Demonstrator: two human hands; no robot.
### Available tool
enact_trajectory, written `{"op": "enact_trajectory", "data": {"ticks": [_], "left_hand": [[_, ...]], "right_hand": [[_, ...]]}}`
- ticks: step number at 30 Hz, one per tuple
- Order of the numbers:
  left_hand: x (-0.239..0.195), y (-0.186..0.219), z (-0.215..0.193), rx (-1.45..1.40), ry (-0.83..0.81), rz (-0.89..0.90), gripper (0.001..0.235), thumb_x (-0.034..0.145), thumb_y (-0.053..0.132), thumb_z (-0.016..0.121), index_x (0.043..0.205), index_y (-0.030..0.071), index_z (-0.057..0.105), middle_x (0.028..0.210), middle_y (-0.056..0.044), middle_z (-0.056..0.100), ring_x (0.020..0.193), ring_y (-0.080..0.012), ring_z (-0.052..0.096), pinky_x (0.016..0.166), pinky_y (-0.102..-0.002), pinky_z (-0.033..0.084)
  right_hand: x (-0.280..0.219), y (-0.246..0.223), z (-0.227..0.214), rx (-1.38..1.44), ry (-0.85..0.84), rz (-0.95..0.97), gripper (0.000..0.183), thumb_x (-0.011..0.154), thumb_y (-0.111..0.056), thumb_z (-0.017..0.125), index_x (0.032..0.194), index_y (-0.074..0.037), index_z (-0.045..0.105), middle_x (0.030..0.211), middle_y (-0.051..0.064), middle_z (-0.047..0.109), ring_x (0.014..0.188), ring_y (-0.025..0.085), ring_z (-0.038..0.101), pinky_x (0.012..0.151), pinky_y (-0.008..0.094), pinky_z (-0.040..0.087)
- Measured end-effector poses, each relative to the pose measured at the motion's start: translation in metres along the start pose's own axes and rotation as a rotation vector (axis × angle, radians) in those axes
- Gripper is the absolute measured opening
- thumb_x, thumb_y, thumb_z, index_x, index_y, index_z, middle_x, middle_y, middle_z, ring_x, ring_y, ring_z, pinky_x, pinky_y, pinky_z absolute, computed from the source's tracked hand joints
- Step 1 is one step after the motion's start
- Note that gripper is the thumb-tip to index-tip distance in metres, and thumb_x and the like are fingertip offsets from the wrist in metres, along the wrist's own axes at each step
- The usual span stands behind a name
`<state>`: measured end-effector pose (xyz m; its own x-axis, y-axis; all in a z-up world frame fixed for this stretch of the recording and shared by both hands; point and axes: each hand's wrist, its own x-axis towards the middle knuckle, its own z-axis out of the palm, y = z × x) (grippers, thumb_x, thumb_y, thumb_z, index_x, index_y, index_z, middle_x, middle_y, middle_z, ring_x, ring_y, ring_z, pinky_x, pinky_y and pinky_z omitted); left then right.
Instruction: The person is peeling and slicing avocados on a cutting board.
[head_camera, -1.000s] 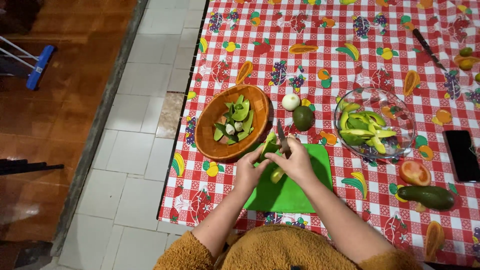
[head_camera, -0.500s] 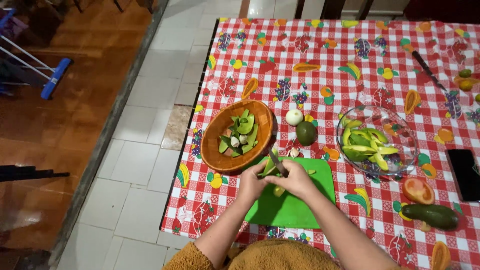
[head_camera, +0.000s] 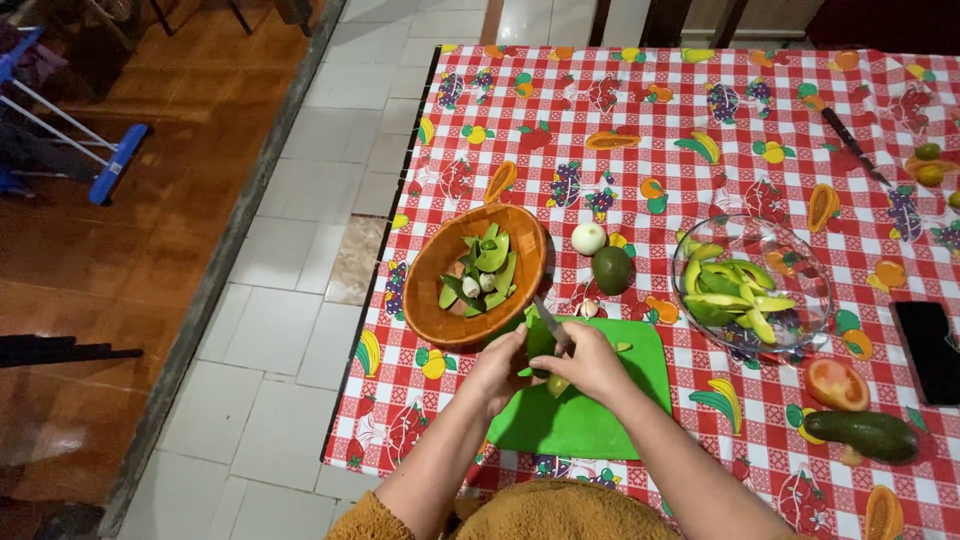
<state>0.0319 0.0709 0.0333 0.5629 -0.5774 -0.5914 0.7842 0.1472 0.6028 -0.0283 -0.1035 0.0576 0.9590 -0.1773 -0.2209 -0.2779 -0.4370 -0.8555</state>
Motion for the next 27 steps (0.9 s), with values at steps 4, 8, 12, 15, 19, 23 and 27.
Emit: {"op": "enact_trajectory", "data": {"ticks": [4, 8, 12, 15, 19, 23, 27], "left_hand": [[0.000, -0.004, 0.002, 0.025, 0.072, 0.035, 0.035, 0.105, 0.039, 0.047, 0.118, 0.012, 0.065, 0.101, -0.003, 0.073, 0.085, -0.0143, 0.067, 0.071, -0.035, 0.058], [0.013, -0.014, -0.014, -0.140, -0.078, 0.189, 0.029, 0.106, 0.028, 0.051, 0.118, 0.006, 0.065, 0.102, -0.008, 0.073, 0.086, -0.0184, 0.068, 0.068, -0.034, 0.056], [0.007, 0.001, -0.014, -0.100, -0.071, 0.216, 0.028, 0.107, 0.023, 0.055, 0.124, 0.002, 0.065, 0.102, -0.010, 0.071, 0.088, -0.0204, 0.069, 0.069, -0.035, 0.057], [-0.003, 0.018, 0.000, -0.210, -0.013, 0.221, 0.032, 0.101, 0.020, 0.053, 0.129, 0.004, 0.060, 0.115, -0.010, 0.072, 0.104, -0.0196, 0.070, 0.087, -0.038, 0.064], [0.002, 0.025, -0.016, -0.212, -0.024, 0.261, 0.035, 0.103, 0.021, 0.055, 0.133, 0.004, 0.055, 0.122, -0.013, 0.071, 0.110, -0.0235, 0.068, 0.089, -0.041, 0.061], [-0.017, 0.049, -0.017, -0.092, 0.152, 0.333, 0.040, 0.100, 0.022, 0.056, 0.138, 0.009, 0.053, 0.121, -0.007, 0.072, 0.107, -0.0175, 0.068, 0.085, -0.039, 0.056], [-0.014, 0.040, -0.036, 0.165, 0.159, 0.519, 0.043, 0.099, 0.015, 0.066, 0.140, 0.004, 0.059, 0.119, -0.006, 0.075, 0.094, -0.0143, 0.063, 0.084, -0.031, 0.053]], "right_hand": [[-0.006, -0.022, 0.002, -0.156, 0.047, -0.080, 0.046, 0.067, -0.031, 0.094, 0.077, 0.000, 0.061, 0.068, 0.008, 0.057, 0.060, 0.021, 0.054, 0.058, 0.038, 0.047], [-0.015, -0.029, 0.004, -0.258, 0.091, -0.186, 0.050, 0.064, -0.034, 0.095, 0.073, 0.001, 0.060, 0.074, 0.013, 0.059, 0.067, 0.029, 0.059, 0.063, 0.043, 0.049], [-0.023, -0.029, 0.011, -0.267, 0.122, -0.269, 0.047, 0.066, -0.031, 0.093, 0.073, 0.002, 0.060, 0.080, 0.014, 0.062, 0.074, 0.034, 0.063, 0.067, 0.044, 0.051], [-0.024, -0.032, 0.011, -0.222, 0.096, -0.292, 0.036, 0.069, -0.026, 0.090, 0.080, 0.000, 0.066, 0.081, 0.012, 0.063, 0.074, 0.031, 0.066, 0.067, 0.043, 0.052], [-0.018, -0.011, 0.006, -0.173, 0.056, -0.377, 0.034, 0.071, -0.025, 0.088, 0.084, 0.000, 0.069, 0.080, 0.011, 0.064, 0.072, 0.026, 0.065, 0.067, 0.040, 0.053], [0.001, 0.026, -0.004, -0.053, 0.037, -0.144, 0.033, 0.074, -0.026, 0.087, 0.092, -0.003, 0.072, 0.089, 0.006, 0.070, 0.066, 0.020, 0.061, 0.061, 0.036, 0.051], [0.027, 0.100, 0.001, -0.052, -0.101, 0.205, 0.032, 0.083, -0.026, 0.084, 0.098, 0.000, 0.071, 0.083, 0.008, 0.076, 0.071, 0.015, 0.068, 0.067, 0.033, 0.054]]}}
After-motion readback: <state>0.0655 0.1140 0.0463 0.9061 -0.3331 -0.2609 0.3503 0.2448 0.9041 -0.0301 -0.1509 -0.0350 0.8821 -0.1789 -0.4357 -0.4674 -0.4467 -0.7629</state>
